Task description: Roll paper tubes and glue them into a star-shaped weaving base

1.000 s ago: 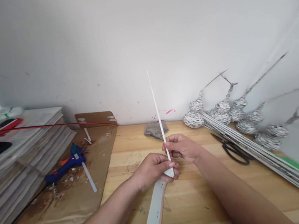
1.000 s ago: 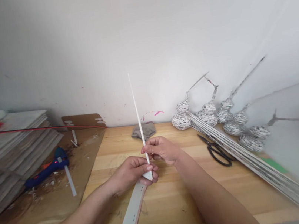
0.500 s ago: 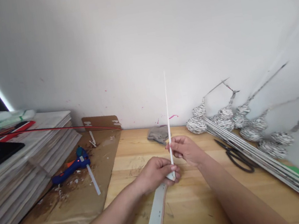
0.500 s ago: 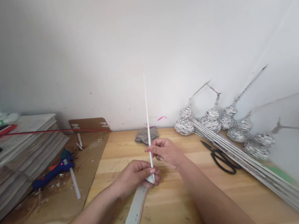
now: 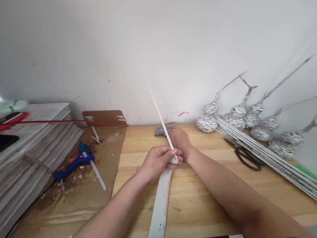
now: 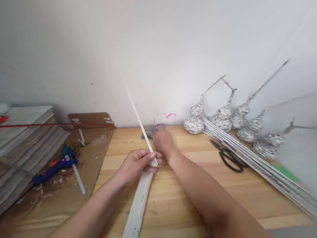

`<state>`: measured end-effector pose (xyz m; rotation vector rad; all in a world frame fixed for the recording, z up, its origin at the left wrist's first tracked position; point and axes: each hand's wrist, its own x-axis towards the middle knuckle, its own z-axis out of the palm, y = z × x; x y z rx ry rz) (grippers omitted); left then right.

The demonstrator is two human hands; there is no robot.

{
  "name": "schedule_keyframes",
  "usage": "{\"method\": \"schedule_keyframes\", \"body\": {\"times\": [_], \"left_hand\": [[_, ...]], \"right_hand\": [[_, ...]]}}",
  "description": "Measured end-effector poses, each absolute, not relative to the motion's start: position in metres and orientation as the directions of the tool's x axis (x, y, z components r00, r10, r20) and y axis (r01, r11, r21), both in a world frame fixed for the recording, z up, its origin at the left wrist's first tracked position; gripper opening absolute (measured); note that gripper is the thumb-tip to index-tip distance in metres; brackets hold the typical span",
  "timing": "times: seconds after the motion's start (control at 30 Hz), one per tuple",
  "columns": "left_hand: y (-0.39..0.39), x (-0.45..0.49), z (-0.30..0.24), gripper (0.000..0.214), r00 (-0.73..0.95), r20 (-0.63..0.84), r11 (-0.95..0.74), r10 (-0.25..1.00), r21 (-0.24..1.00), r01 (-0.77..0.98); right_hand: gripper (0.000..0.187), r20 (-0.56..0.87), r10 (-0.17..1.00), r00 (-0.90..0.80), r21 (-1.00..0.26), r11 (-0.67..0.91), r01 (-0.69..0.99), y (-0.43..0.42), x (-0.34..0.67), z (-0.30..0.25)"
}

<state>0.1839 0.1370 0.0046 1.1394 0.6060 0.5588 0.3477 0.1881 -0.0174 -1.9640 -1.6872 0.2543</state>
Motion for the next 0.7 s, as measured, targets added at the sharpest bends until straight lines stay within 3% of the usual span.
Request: {"method": "schedule_keyframes", "body": {"times": [0.13, 0.27, 0.37, 0.43, 0.53, 0.7], "left_hand": [[0.139, 0.184, 0.002, 0.039, 0.687, -0.131, 0.299, 0.714, 0.945, -0.130], [0.139, 0.185, -0.001, 0.036, 0.712, -0.111, 0.261, 0.694, 0.960, -0.105], [0.137, 0.186, -0.004, 0.035, 0.715, -0.106, 0.193, 0.691, 0.980, -0.041], [0.135, 0.186, -0.005, 0.033, 0.703, -0.110, 0.147, 0.702, 0.989, 0.008], [0.133, 0.186, -0.005, 0.032, 0.707, -0.106, 0.084, 0.699, 0.994, 0.066], [0.133, 0.186, -0.009, 0.030, 0.739, -0.079, -0.011, 0.670, 0.993, 0.115]], "right_hand": [[0.036, 0.226, 0.950, 0.213, -0.541, -0.059, 0.839, 0.186, 0.357, -0.012], [0.048, 0.259, 0.947, 0.191, -0.674, 0.036, 0.738, 0.171, 0.365, 0.012], [0.048, 0.151, 0.989, 0.012, -0.891, 0.130, 0.434, 0.154, 0.365, 0.037], [0.046, 0.118, 0.987, -0.113, -0.957, 0.143, 0.254, 0.143, 0.364, 0.051], [0.041, 0.107, 0.974, -0.200, -0.980, 0.137, 0.144, 0.133, 0.366, 0.063], [0.031, 0.108, 0.986, -0.127, -0.992, 0.116, 0.058, 0.135, 0.369, 0.061]]}}
